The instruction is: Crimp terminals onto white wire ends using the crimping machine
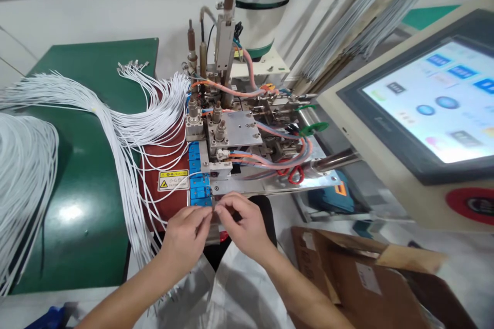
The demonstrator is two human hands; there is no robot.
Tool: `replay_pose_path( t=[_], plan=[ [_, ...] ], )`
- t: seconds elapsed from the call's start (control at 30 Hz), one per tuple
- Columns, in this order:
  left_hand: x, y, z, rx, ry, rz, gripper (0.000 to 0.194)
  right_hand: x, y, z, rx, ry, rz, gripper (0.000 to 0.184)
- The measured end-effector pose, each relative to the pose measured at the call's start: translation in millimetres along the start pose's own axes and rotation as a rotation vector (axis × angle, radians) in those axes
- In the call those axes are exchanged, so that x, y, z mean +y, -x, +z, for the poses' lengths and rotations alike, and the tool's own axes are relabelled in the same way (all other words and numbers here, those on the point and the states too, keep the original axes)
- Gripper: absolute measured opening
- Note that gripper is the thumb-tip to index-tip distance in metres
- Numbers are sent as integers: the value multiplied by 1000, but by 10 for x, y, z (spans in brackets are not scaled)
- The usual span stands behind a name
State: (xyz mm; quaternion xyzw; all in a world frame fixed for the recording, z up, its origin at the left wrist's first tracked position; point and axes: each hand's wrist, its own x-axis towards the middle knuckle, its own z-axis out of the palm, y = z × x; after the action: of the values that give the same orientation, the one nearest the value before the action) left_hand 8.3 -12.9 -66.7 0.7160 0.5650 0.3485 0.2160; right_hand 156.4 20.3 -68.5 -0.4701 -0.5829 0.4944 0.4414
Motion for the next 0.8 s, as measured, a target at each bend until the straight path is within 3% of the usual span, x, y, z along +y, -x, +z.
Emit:
replay_pose_path(
  t=[0.17,0.37,0.63,0.8],
  plan=[
    [12,16,14,-22,211,-232,19,131,21,84,17,-458,270,12],
    [-8,20,42,-44,308,-356,19,42,-8,94,-2,-438,266,12],
    [12,70,132,60,200,-316,19,-9,47,258,151,-497,451,16],
    [-38,108,173,153,119,-209,15,-43,30,265,124,-470,433,16]
  ],
)
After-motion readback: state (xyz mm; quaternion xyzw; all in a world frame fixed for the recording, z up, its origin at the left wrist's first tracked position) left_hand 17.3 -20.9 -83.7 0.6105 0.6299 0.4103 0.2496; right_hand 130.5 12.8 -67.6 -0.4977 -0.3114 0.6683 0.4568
